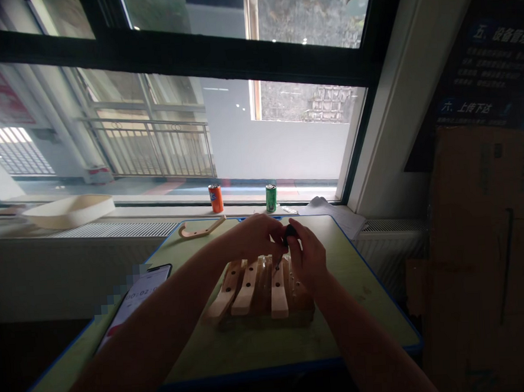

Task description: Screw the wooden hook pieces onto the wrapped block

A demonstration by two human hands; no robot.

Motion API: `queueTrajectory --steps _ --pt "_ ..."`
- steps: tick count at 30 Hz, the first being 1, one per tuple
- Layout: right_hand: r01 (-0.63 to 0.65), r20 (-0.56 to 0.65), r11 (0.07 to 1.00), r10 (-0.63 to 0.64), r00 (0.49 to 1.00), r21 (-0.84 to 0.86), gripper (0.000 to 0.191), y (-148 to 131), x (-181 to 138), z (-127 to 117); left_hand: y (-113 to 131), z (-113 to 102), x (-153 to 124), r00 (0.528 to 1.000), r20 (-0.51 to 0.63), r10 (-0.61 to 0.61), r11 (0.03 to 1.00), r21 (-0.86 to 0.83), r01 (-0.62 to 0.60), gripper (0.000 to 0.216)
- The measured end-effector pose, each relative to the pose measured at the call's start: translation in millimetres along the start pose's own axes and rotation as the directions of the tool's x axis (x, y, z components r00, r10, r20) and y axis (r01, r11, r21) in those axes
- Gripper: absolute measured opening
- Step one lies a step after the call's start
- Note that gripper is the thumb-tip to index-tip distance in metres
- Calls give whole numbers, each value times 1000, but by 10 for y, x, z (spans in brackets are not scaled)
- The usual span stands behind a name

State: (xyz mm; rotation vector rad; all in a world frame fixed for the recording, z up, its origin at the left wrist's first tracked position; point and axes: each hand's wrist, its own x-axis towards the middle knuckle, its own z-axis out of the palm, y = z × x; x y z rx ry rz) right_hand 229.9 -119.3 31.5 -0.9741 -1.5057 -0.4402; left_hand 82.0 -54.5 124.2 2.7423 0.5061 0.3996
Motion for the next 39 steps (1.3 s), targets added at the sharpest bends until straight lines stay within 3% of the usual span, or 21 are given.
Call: queueTrajectory --steps 18,26,30,33,36,39 --pt "26 15 995 -24 1000 -95 41 -11 4 7 -3 -23 1 998 37 -46 998 -35 47 22" --pt "60 17 997 -61 998 51 38 -36 109 -43 1 -63 -4 992 8 -126 987 -103 126 33" --pt "-15 35 995 11 999 102 35 -24 126 -57 16 -64 6 994 13 -108 987 -117 109 21" --pt "-119 37 978 114 993 172 32 -2 115 -36 -21 -54 21 992 79 -99 975 -189 113 17" --pt "-202 27 951 201 979 234 27 17 111 0 -75 -47 39 992 111 -55 967 -241 81 22" --pt "-255 -12 919 271 962 301 23 31 121 36 -102 -29 47 996 48 -81 966 -244 90 38"
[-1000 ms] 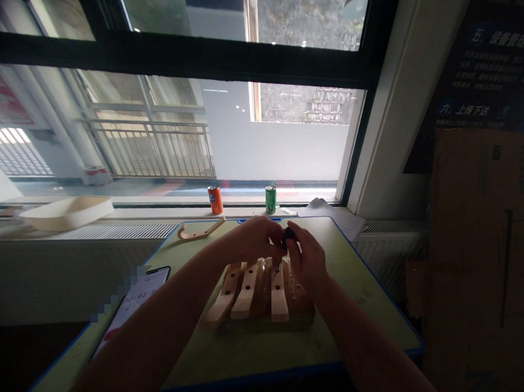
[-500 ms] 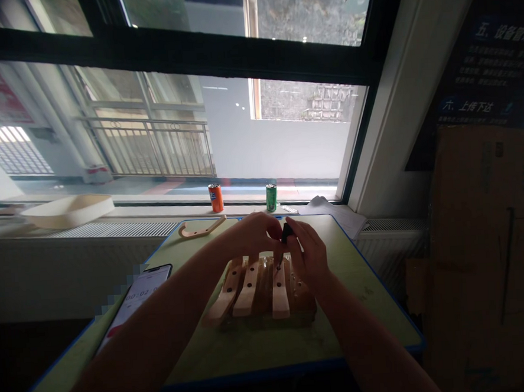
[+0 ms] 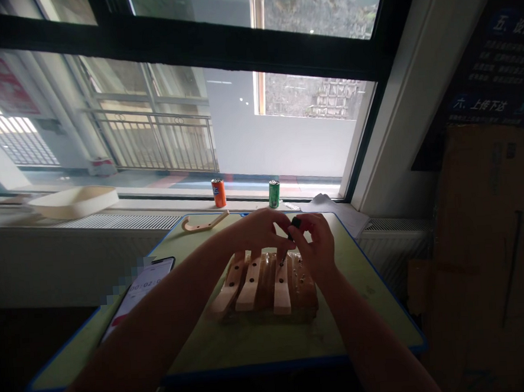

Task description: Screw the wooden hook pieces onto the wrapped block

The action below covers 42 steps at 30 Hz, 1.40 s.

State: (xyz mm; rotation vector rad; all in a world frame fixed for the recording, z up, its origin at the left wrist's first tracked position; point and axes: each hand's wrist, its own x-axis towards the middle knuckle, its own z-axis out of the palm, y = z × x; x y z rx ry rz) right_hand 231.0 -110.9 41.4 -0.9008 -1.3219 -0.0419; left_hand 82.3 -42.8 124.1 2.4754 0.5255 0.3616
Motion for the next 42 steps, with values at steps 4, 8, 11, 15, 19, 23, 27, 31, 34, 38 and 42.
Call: queueTrajectory --steps 4,8,11,15,19,23,27,31,34,38,42 --pt "-34 -37 997 37 999 74 24 11 16 19 -25 44 5 998 -62 16 1000 5 -15 36" --pt "-7 -10 999 8 1000 53 19 -23 8 -3 -23 53 6 995 -61 80 995 59 -76 23" --pt "-12 3 999 12 1000 36 22 -50 4 -28 16 46 -3 996 -48 82 993 91 -77 18" --pt "37 18 997 -35 999 -67 23 -36 29 -41 50 82 2 994 -106 38 996 85 -29 27" --pt "29 -48 998 -32 998 -49 20 -6 65 -35 8 143 53 982 -176 72 993 108 -53 27" --pt "5 -9 998 -5 1000 -57 18 -10 72 -58 -35 148 89 982 -133 133 984 140 -115 22" --pt "-21 8 998 22 1000 -66 22 5 57 -92 -29 117 66 989 -72 127 985 127 -117 23" --pt "-2 17 997 3 1000 -81 25 22 66 -90 -38 138 68 982 -127 138 982 146 -119 30" --pt "3 -3 998 -3 1000 -59 20 8 80 -73 -61 161 98 975 -144 170 969 204 -138 22" --pt "-36 18 998 37 999 -50 22 -16 69 -73 -75 141 97 981 -62 186 970 173 -173 20" --pt "-73 37 996 75 997 -58 23 12 56 -85 -71 121 68 984 -82 160 983 106 -151 27"
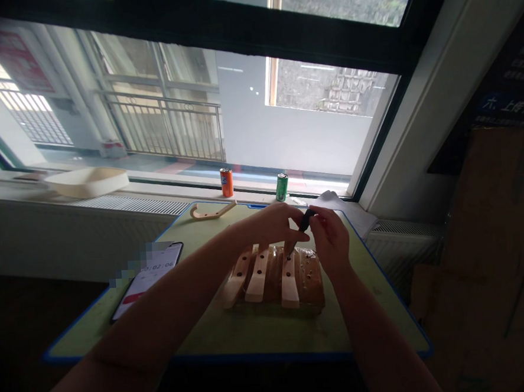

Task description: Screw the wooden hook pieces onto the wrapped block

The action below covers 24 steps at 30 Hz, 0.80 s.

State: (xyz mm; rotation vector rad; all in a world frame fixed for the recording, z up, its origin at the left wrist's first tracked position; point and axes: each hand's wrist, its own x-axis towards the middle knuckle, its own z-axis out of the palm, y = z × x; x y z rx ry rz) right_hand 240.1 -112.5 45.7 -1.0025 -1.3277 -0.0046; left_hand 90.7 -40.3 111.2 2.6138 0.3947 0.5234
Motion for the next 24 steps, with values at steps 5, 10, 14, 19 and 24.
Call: queueTrajectory --steps 5,10,14,19,24 --pt "-15 -30 989 19 999 149 19 23 41 38 -37 40 25 996 -93 -7 999 44 11 28" --pt "12 -7 992 -12 1000 128 18 -32 15 60 -34 21 27 999 27 30 999 22 -31 19" --pt "30 21 999 -30 999 18 25 -29 -16 23 1 8 9 999 -1 -39 998 46 39 29" --pt "128 130 991 -121 984 -48 36 -5 2 -21 -4 18 18 995 -67 -67 994 82 72 26" --pt "171 153 985 -165 974 -24 39 -4 -26 3 -1 -55 21 998 15 -64 996 59 63 24"
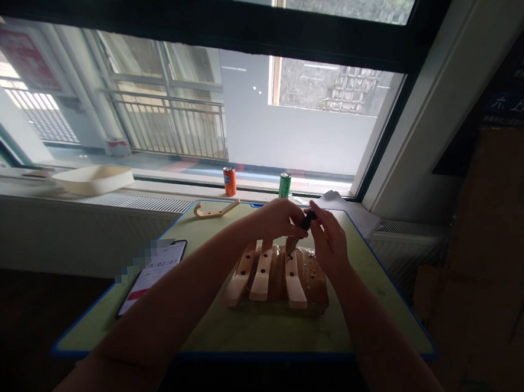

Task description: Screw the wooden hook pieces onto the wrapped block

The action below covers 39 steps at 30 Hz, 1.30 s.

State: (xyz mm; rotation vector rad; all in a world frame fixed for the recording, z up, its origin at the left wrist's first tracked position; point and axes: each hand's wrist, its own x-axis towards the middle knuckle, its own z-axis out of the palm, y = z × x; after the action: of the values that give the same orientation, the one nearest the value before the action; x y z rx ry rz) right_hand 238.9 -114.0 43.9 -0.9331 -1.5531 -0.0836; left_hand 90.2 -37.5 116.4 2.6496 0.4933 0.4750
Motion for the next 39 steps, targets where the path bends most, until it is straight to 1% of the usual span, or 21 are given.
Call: queueTrajectory --steps 3,5,7,9,14,20,25,30,34,37,39 --pt "-27 -27 999 26 999 -27 40 -4 -24 24 -3 -37 -6 997 67 -25 997 -69 30 22" --pt "-27 -55 999 24 998 -46 38 -10 -31 34 -3 -48 -12 995 93 -40 991 -122 52 22" --pt "-17 -67 998 13 998 -61 36 -24 -32 42 3 -52 -18 995 85 -44 991 -124 54 24" --pt "-3 -69 998 -1 998 -67 35 -43 -31 50 17 -57 -24 996 76 -44 995 -91 51 25" --pt "34 -81 997 -40 996 -66 36 -86 -33 68 61 -80 -45 996 88 3 999 -54 2 21" --pt "34 -83 998 -39 996 -61 36 -90 -36 64 83 -97 -59 996 90 29 996 -92 -21 18" --pt "15 -89 999 -19 996 -46 35 -81 -38 59 109 -106 -66 996 92 11 994 -111 -1 15" --pt "17 -98 999 -21 995 -44 34 -72 -40 69 113 -108 -74 996 76 35 995 -96 -28 16" --pt "19 -107 999 -24 994 -45 34 -69 -39 69 96 -89 -67 997 67 27 994 -104 -19 15" --pt "37 -78 997 -43 996 -75 35 -77 -33 52 98 -93 -72 997 76 19 995 -96 -12 16" --pt "65 -58 992 -71 996 -106 36 -86 -28 42 116 -111 -88 995 102 -20 995 -99 30 19"
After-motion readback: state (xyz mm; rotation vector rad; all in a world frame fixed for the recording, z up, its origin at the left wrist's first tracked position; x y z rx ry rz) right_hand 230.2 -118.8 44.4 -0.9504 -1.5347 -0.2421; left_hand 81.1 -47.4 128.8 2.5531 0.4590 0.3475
